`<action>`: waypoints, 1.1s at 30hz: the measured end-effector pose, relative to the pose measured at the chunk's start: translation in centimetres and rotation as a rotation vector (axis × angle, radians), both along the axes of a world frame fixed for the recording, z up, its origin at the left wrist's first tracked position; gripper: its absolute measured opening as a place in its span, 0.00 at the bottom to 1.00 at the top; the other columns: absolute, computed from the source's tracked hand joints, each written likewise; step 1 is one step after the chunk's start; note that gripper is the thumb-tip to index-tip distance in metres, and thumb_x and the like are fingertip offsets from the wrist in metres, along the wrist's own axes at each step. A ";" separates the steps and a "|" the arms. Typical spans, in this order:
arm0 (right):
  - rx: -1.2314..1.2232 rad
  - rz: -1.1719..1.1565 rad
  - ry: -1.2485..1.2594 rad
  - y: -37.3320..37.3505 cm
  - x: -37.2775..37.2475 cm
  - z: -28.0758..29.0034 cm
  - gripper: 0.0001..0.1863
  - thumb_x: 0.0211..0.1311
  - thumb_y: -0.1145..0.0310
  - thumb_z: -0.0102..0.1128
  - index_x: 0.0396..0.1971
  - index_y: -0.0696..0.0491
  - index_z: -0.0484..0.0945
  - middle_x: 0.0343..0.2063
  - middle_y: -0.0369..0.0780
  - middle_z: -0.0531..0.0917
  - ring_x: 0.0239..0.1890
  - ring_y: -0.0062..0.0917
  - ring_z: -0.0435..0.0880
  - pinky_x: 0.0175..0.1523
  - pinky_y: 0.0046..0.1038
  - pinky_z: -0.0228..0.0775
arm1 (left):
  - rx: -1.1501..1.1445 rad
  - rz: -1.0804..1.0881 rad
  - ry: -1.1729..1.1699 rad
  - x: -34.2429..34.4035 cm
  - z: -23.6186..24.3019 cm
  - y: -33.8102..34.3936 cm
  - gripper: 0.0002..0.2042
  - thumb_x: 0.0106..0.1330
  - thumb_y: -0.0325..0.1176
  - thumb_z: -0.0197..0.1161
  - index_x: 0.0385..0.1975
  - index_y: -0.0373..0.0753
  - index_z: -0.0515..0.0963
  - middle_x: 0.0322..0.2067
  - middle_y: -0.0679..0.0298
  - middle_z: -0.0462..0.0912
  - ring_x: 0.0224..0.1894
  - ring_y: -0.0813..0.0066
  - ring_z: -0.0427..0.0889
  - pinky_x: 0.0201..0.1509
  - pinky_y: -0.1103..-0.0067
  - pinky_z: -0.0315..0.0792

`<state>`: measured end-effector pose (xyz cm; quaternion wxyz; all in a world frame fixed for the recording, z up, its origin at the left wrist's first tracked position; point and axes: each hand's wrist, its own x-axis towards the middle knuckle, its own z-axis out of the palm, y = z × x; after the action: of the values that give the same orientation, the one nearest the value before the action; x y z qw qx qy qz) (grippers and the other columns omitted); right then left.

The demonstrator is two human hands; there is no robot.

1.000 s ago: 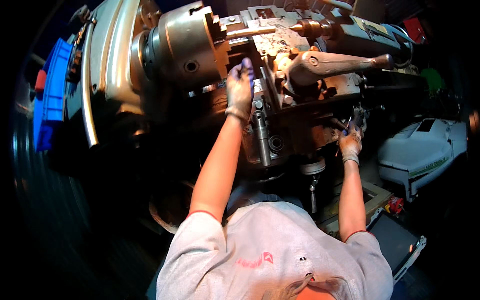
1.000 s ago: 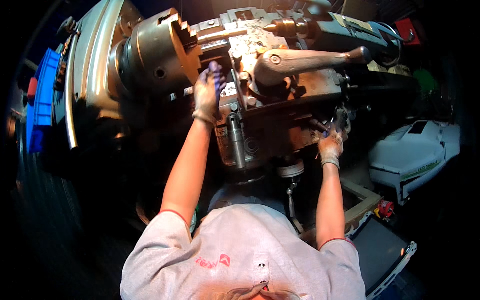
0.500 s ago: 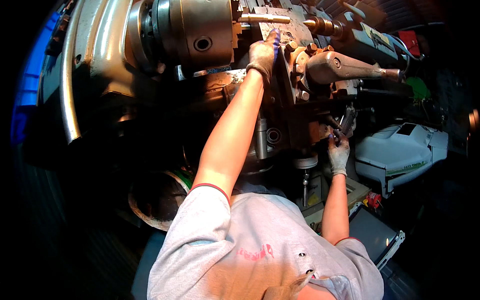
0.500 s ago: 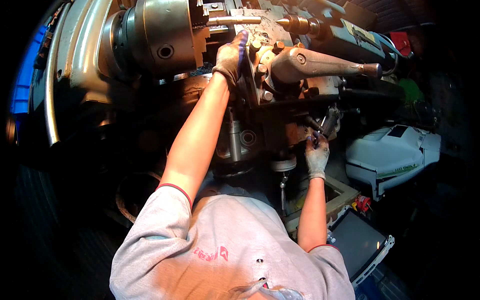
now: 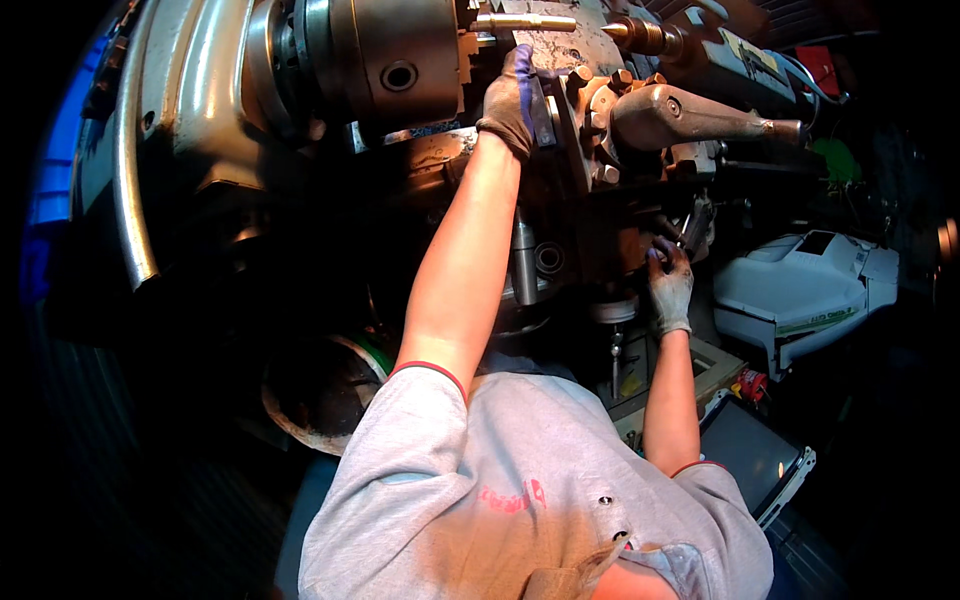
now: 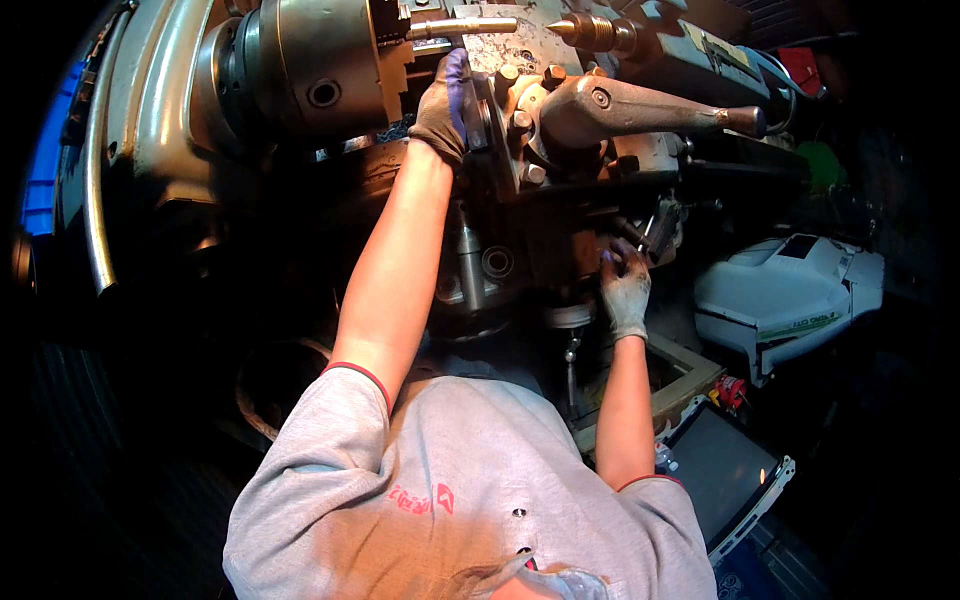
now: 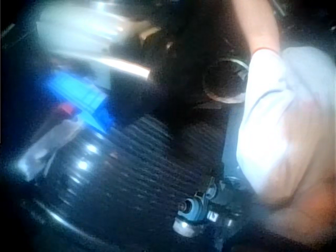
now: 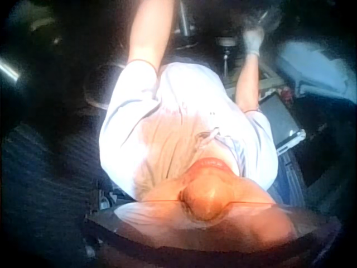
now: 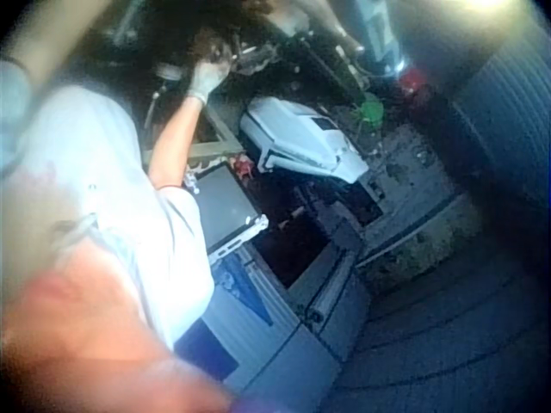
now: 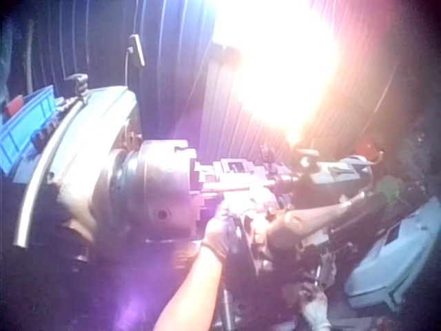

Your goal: The person operates a metal lathe, adjusting the tool post and carriage while the chuck rotates a cylindrical workpiece. They select a cutting tool from a blue tray, install it in the tool holder, and tighten it with a wrench. The person then engages the lathe and moves the carriage to perform a cutting pass on the workpiece.

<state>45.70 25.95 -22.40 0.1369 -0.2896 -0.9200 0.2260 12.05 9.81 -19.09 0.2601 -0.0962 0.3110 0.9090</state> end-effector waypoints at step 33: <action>-1.158 0.259 0.063 -14.5 -12.0 12.6 0.18 0.63 0.63 0.65 0.46 0.60 0.80 0.33 0.35 0.82 0.32 0.13 0.76 0.39 0.18 0.69 | 0.082 -0.036 0.110 10.5 3.5 -8.0 0.33 0.74 0.61 0.44 0.62 0.34 0.67 0.39 0.64 0.80 0.41 0.78 0.75 0.54 0.78 0.68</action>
<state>33.70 11.49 -9.85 -0.0448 -0.1955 -0.6703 0.7145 22.56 1.83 -15.61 0.2627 -0.0296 0.2888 0.9202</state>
